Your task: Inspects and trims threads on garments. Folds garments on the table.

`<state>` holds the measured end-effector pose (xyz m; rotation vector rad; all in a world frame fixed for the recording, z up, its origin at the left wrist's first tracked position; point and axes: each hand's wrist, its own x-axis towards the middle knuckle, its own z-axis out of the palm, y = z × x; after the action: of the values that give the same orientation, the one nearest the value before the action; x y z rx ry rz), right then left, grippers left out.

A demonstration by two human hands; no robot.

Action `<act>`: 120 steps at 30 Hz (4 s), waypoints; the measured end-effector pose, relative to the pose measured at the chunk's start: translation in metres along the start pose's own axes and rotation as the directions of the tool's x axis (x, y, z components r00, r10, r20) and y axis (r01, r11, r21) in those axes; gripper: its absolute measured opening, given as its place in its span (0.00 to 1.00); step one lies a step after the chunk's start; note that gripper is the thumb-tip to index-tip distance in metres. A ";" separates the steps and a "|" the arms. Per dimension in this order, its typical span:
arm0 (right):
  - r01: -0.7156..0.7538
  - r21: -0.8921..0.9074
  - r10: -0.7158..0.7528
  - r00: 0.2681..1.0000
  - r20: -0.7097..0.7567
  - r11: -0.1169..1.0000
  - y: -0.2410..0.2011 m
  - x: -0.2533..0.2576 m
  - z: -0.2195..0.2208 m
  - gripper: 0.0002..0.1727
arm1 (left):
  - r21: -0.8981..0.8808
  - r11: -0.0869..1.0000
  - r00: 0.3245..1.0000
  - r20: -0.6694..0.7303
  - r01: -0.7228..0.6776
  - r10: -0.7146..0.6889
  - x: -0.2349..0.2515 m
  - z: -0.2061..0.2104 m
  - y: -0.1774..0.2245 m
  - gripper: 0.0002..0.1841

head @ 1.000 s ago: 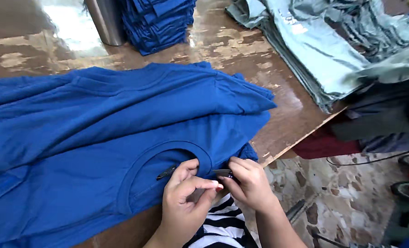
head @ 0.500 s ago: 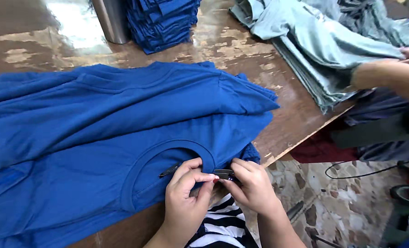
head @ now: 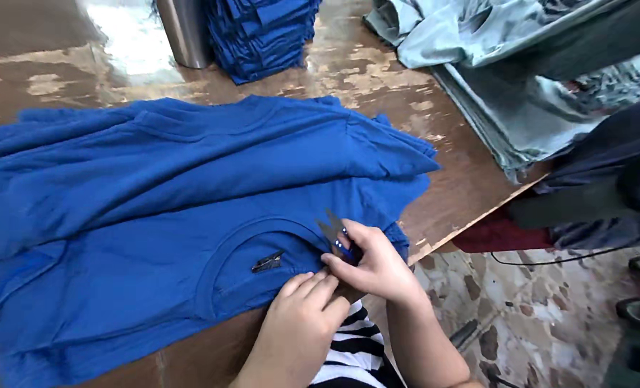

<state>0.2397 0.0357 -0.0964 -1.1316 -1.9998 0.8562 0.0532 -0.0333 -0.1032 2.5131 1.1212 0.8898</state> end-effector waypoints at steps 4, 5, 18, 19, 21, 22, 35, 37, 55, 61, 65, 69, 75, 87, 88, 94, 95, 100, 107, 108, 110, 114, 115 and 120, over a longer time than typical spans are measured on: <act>0.116 0.270 -0.035 0.957 -0.287 0.956 0.004 -0.006 0.003 0.09 | -0.292 0.948 0.961 -0.201 0.126 -0.189 0.005 0.001 -0.013 0.09; 0.139 0.367 -0.004 0.938 -0.348 0.920 0.005 -0.008 0.006 0.10 | -0.389 0.909 0.937 -0.238 0.149 -0.255 0.006 0.001 -0.014 0.07; 0.137 0.666 0.109 0.943 -0.313 0.733 0.012 -0.014 0.017 0.12 | -0.715 0.670 0.848 -0.217 0.198 -0.483 0.017 0.010 -0.010 0.07; 0.133 0.652 0.099 0.947 -0.307 0.746 0.011 -0.014 0.017 0.12 | -0.710 0.675 0.854 -0.208 0.203 -0.476 0.018 0.009 -0.010 0.10; 0.131 0.641 0.092 0.949 -0.302 0.756 0.011 -0.015 0.018 0.11 | -0.649 0.726 0.882 -0.177 0.229 -0.437 0.020 0.008 -0.010 0.14; 0.133 0.641 0.089 0.949 -0.301 0.756 0.012 -0.015 0.018 0.11 | -0.595 0.768 0.897 -0.170 0.237 -0.409 0.021 0.008 -0.010 0.14; 0.128 0.674 0.106 0.950 -0.294 0.727 0.017 -0.017 0.021 0.11 | -0.370 0.916 0.956 -0.178 0.153 -0.232 0.018 0.003 -0.017 0.14; 0.133 0.669 0.100 0.949 -0.299 0.731 0.018 -0.018 0.020 0.11 | -0.360 0.921 0.945 -0.221 0.150 -0.241 0.018 0.008 -0.017 0.10; 0.102 -0.444 -0.081 0.994 0.066 0.890 -0.003 -0.048 -0.016 0.28 | -0.445 0.882 0.947 -0.190 0.154 -0.261 0.003 -0.008 -0.001 0.08; 0.067 -0.303 -0.102 0.990 -0.100 0.951 -0.013 -0.039 -0.011 0.28 | -0.621 0.782 0.903 0.368 0.061 0.221 -0.015 -0.061 -0.009 0.17; -0.002 -0.309 -0.071 0.972 -0.224 0.951 -0.012 -0.019 0.002 0.26 | -0.340 0.921 0.971 0.205 0.190 -0.125 -0.031 -0.083 -0.017 0.22; 0.063 -0.296 -0.129 0.969 -0.211 0.953 -0.010 -0.007 0.023 0.11 | 0.141 0.827 0.831 -0.232 0.544 -0.506 -0.044 -0.074 -0.044 0.23; 0.255 -0.167 -0.281 0.947 -0.158 0.952 -0.013 -0.018 0.014 0.04 | 0.139 0.715 0.722 -0.262 0.685 -0.640 -0.065 -0.092 -0.038 0.15; 0.228 -0.186 -0.234 0.972 -0.012 0.956 -0.006 -0.015 0.031 0.10 | -0.986 0.149 0.511 -0.165 -0.072 -0.844 -0.051 -0.068 -0.047 0.10; 0.255 -0.213 -0.271 0.961 -0.050 0.943 -0.008 -0.015 0.036 0.07 | -0.985 0.154 0.515 -0.171 -0.076 -0.840 -0.053 -0.068 -0.046 0.13; 0.427 0.217 -0.439 0.899 0.005 0.878 -0.047 -0.021 0.049 0.15 | -0.954 0.279 0.619 -0.287 -0.112 -0.731 -0.066 -0.057 -0.046 0.18; 0.426 0.269 -0.447 0.894 0.022 0.864 -0.050 -0.017 0.053 0.16 | -0.940 0.327 0.633 -0.313 -0.098 -0.709 -0.067 -0.055 -0.046 0.20; 0.346 0.010 -0.343 0.925 0.161 0.938 -0.053 0.008 0.070 0.24 | -0.845 0.533 0.556 -0.420 0.048 -0.717 -0.064 -0.047 -0.044 0.11; 0.322 -0.282 -0.295 0.946 0.134 0.904 -0.056 0.014 0.088 0.23 | -0.843 0.538 0.591 -0.424 0.020 -0.686 -0.072 -0.050 -0.043 0.05; 0.332 -0.292 -0.304 0.943 0.137 0.897 -0.058 0.015 0.090 0.23 | -0.838 0.545 0.602 -0.426 0.019 -0.676 -0.072 -0.050 -0.044 0.06; 0.347 -0.320 -0.317 0.938 0.143 0.882 -0.062 0.016 0.094 0.24 | -0.832 0.555 0.618 -0.428 0.017 -0.660 -0.072 -0.051 -0.044 0.07; 0.322 -0.320 -0.296 0.947 0.128 0.891 -0.064 0.020 0.098 0.25 | -0.832 0.554 0.636 -0.423 0.010 -0.645 -0.074 -0.052 -0.045 0.06; 0.309 -0.269 -0.287 0.951 0.119 0.912 -0.065 0.021 0.097 0.25 | -0.827 0.562 0.637 -0.427 0.012 -0.642 -0.075 -0.052 -0.044 0.06; 0.281 0.307 -0.321 0.943 0.086 0.909 -0.075 0.028 0.105 0.19 | -0.509 0.842 0.695 -0.540 0.180 -0.475 -0.080 -0.059 -0.041 0.05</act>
<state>0.1107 0.0077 -0.0883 -0.5918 -2.0056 1.0411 -0.0486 -0.0666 -0.1101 1.5773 1.3281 1.7445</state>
